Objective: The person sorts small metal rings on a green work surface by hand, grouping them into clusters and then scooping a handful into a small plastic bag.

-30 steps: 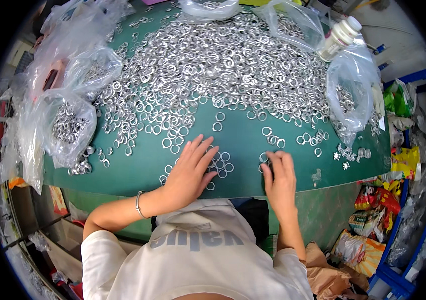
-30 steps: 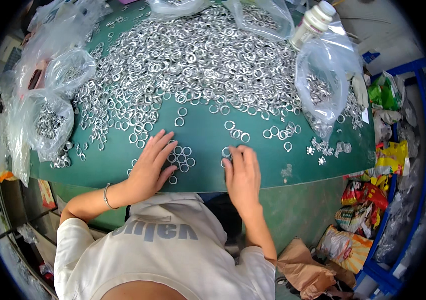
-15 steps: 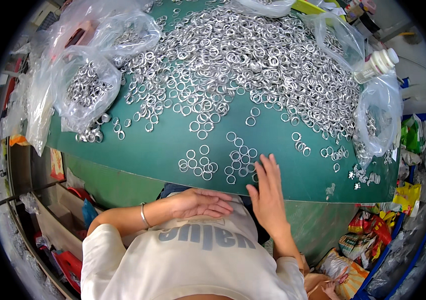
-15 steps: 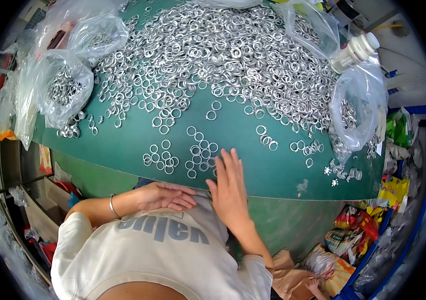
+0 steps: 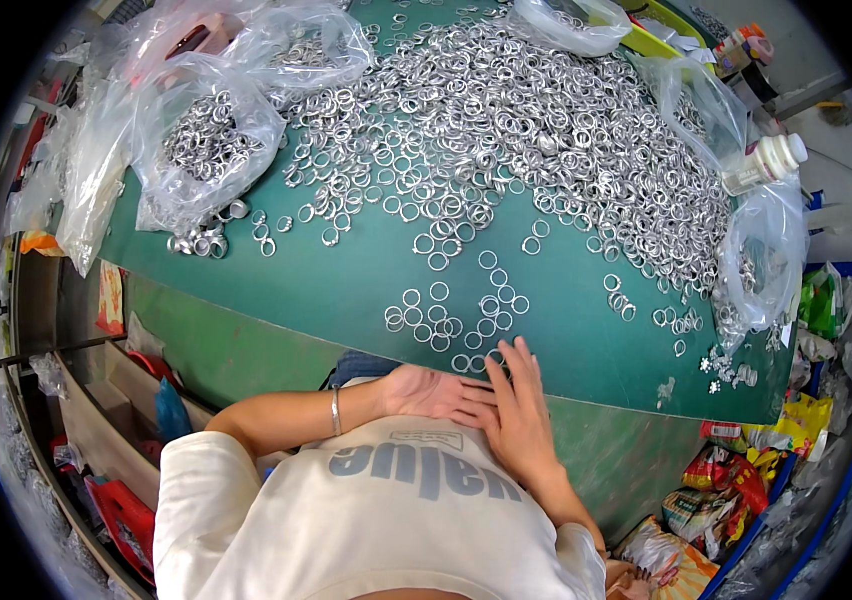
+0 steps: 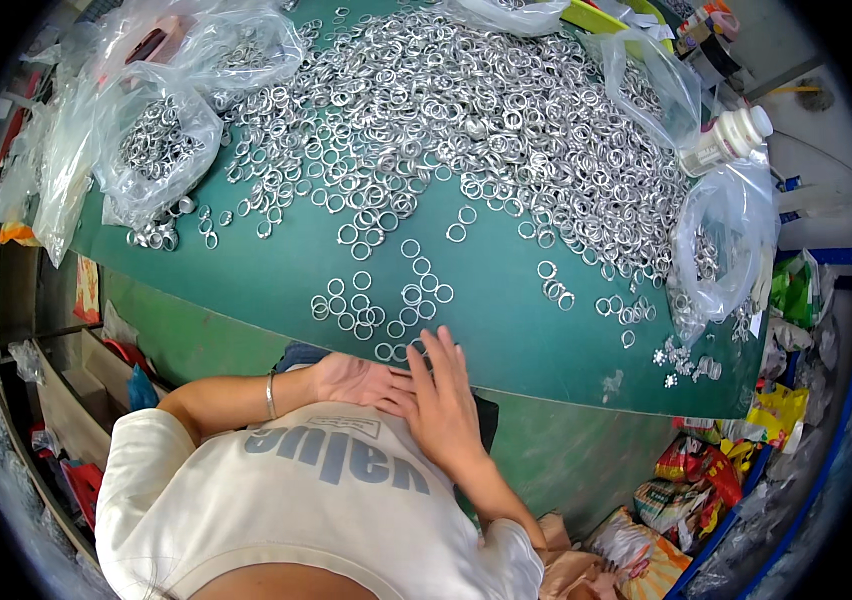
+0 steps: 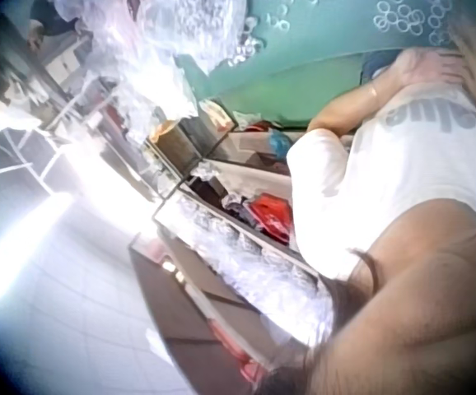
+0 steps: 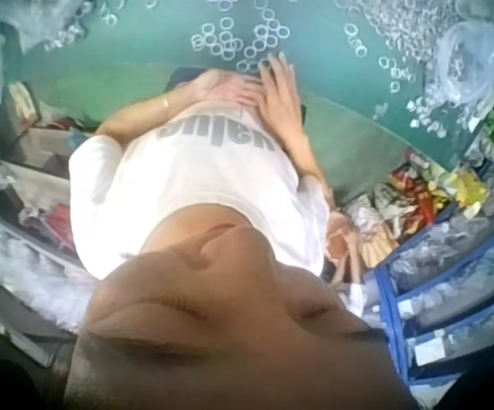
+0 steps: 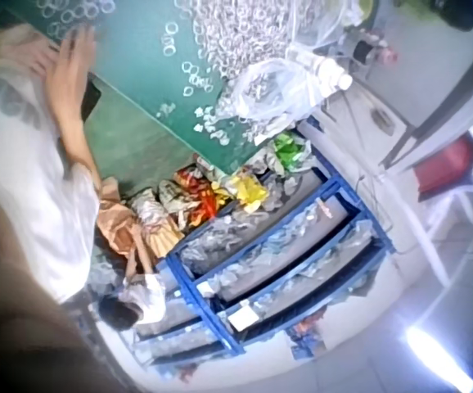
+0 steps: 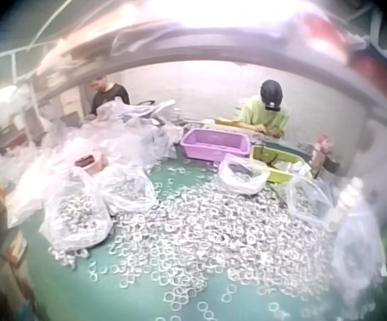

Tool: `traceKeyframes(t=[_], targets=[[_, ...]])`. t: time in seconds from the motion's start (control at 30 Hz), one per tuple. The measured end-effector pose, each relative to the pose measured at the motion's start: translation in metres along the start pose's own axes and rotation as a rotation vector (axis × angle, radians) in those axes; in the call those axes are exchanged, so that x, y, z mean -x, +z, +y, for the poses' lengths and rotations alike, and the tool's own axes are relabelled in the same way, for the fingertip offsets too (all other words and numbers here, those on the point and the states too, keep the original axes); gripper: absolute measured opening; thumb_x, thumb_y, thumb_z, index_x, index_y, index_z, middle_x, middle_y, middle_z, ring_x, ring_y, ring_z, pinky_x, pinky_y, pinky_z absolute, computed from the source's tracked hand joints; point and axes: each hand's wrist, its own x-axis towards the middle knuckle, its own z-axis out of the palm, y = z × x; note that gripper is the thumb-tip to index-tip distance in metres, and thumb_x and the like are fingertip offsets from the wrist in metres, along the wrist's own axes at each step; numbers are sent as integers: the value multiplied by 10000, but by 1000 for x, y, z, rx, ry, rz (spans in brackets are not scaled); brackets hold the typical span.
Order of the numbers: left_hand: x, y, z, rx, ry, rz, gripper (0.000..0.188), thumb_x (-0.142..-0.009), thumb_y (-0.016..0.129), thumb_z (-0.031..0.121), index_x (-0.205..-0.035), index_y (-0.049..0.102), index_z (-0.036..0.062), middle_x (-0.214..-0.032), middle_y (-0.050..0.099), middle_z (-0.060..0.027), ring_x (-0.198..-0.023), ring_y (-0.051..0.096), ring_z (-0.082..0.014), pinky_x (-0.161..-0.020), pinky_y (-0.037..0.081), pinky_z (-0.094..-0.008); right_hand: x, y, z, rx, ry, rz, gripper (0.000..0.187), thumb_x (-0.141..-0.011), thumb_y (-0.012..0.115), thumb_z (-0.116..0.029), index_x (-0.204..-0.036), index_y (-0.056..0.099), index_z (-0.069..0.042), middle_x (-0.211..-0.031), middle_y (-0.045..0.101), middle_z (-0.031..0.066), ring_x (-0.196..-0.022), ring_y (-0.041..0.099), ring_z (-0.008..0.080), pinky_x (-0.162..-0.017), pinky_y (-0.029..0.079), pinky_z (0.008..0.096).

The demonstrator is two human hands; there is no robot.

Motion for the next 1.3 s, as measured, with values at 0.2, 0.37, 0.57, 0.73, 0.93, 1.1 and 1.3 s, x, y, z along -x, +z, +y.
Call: traceKeyframes(t=[0.2,0.37,0.57,0.73,0.93,1.1,1.3], targets=[[-7,-2,3,130,84,47,766,-961,388,556,-1420,328,-55,-1428,347,-341,-1359,346,-431,-1136,300,-518,10,5,5,-182,-203,-76,441,-815,712,-143,-1213,593,6,-1357,497,181,-1302,448,391,-1053,385,528],[1,-24,8,91,44,-73,805,-944,363,616,-1397,380,-49,-1401,383,-345,-1315,401,-465,-1102,328,-564,-41,-17,9,83,-153,72,488,-817,709,-172,-1270,579,-46,-1406,467,145,-1355,380,378,-1090,310,548],[1,-7,12,105,-30,135,817,-921,368,654,-1390,423,-12,-1350,443,-342,-1258,454,-495,-1084,330,-595,-70,-15,18,101,-105,-44,556,-788,728,-212,-1291,557,-50,-1471,395,132,-1385,316,391,-1106,274,555],[2,-8,7,114,9,-10,788,-928,370,637,-1384,432,-2,-1344,454,-338,-1231,477,-497,-1078,323,-612,-30,-18,8,71,-54,-112,546,-778,737,-221,-1267,570,-44,-1455,416,147,-1374,338,398,-1095,301,556],[6,-17,7,245,23,-26,703,-958,360,586,-1364,459,20,-1319,513,-275,-1215,512,-447,-1045,366,-616,4,-15,2,-149,-176,-250,496,-783,735,-196,-1248,607,-81,-1409,477,141,-1339,398,412,-1064,341,574],[2,-6,7,-107,83,12,651,-958,398,558,-1346,490,43,-1307,552,-226,-1199,545,-405,-1034,391,-608,-32,-20,4,-49,-132,22,531,-821,680,-184,-1294,538,11,-1419,452,185,-1356,368,417,-1088,311,540],[12,-9,11,-122,101,53,629,-965,398,549,-1344,495,57,-1319,547,-216,-1201,546,-395,-1029,402,-596,-41,-5,4,95,-85,-163,632,-802,698,-204,-1347,469,19,-1486,360,187,-1396,300,399,-1111,277,536]])
